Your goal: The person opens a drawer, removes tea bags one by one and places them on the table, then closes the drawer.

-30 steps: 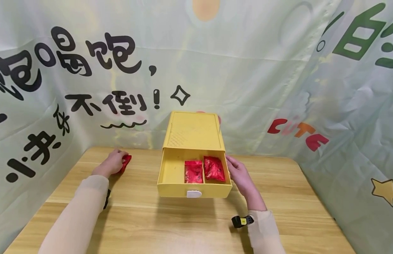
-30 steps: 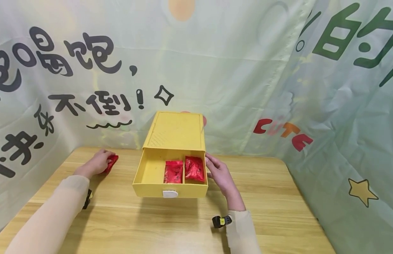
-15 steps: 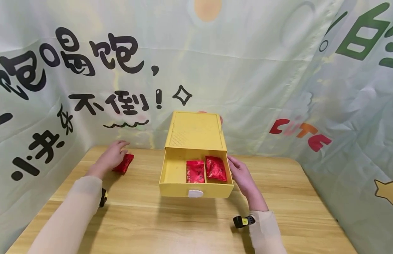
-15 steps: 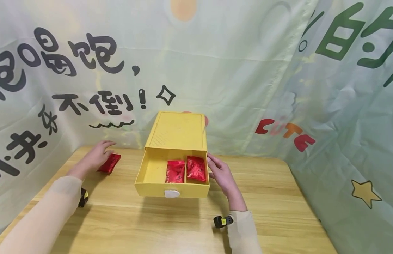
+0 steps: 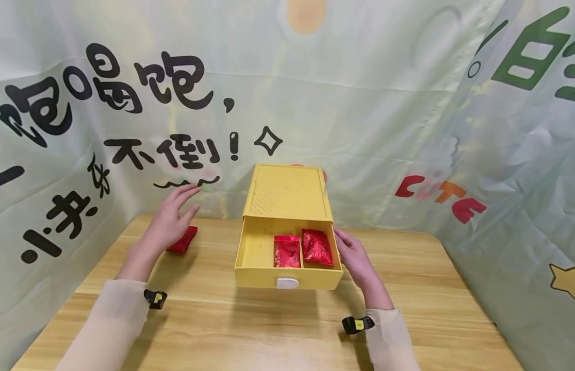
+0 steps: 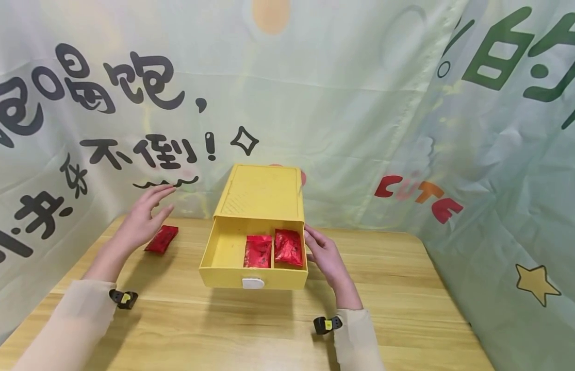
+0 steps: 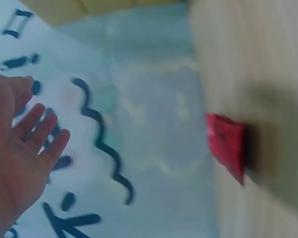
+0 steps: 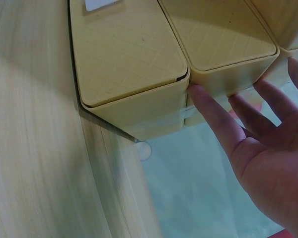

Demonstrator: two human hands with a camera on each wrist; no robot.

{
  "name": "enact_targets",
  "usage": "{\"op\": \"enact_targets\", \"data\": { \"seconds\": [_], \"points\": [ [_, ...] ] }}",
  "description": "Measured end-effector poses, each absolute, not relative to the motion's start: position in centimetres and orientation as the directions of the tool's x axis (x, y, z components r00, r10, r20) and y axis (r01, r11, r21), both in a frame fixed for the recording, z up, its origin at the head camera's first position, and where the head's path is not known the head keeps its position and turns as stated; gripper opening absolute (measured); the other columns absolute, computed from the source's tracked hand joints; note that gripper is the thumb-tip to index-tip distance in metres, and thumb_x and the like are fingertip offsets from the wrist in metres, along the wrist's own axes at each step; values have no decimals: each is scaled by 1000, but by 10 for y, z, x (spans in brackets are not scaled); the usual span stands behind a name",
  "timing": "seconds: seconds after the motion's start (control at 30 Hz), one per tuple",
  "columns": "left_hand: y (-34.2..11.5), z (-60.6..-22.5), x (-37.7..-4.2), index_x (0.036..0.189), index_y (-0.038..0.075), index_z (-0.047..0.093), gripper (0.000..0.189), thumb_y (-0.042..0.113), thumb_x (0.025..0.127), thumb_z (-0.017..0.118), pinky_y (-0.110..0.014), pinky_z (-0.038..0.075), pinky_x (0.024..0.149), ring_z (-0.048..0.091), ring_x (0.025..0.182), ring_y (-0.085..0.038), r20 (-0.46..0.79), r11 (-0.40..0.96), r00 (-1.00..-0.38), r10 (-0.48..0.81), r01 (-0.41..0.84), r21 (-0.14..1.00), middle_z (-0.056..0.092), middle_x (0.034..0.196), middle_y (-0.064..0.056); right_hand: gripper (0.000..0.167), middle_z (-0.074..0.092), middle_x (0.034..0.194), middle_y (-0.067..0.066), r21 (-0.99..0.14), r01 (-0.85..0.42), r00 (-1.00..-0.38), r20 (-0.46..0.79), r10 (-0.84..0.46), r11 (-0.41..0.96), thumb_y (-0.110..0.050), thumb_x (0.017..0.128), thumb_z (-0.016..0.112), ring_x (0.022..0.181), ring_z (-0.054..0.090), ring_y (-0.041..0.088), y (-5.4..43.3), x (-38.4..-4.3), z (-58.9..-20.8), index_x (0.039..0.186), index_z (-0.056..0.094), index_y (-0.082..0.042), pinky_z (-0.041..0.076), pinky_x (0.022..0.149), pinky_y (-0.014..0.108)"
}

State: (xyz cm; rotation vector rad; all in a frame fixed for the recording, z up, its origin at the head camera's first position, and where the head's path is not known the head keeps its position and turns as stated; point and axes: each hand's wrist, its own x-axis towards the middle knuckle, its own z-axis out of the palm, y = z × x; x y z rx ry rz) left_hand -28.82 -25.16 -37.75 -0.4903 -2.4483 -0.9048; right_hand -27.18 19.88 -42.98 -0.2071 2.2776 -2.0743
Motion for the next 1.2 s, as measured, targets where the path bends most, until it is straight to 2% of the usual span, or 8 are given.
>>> {"op": "enact_targets", "data": {
  "seconds": [0.2,0.53,0.67,0.8,0.97,1.2],
  "points": [
    [-230,-359,-268,147,7,57,48,4,100,67,-62,40,112,48,139,-38,668,663,-720,190,596,453,52,151,-13,49,48,153,27,-993,-61,-990,48,-132,98,-20,112,46,105,63,2,199,-272,-430,155,42,3,57,87,23],
    [-195,-327,-238,150,8,55,54,3,98,70,-54,53,99,58,128,-33,700,605,-650,296,695,390,54,150,-12,49,47,154,27,-993,-65,-989,50,-138,102,-19,112,46,111,62,6,199,-272,-430,155,42,4,56,89,23],
    [-183,-317,-230,148,7,56,52,4,97,70,-55,49,106,57,131,-34,697,581,-619,360,734,352,56,147,-12,49,47,154,27,-992,-67,-988,52,-143,103,-19,112,46,111,63,6,199,-271,-430,155,42,4,56,89,23],
    [-171,-308,-224,148,7,57,52,5,97,71,-50,44,114,53,137,-31,678,549,-589,441,774,315,57,147,-10,49,47,154,27,-992,-67,-988,52,-144,104,-19,112,45,110,63,5,199,-271,-430,155,43,4,56,89,23],
    [-157,-301,-216,149,12,56,52,12,99,71,-45,48,111,54,137,-25,619,534,-580,530,795,288,56,149,-5,49,47,154,27,-991,-74,-987,57,-147,109,-20,113,45,110,63,5,199,-271,-429,155,43,4,56,89,23],
    [-135,-296,-209,144,9,60,53,15,94,78,-40,51,108,57,133,-21,552,502,-521,651,841,202,60,143,-2,49,49,151,29,-993,-72,-988,59,-140,92,-20,112,45,103,65,2,199,-272,-430,154,43,4,57,87,23]
  ]
}}
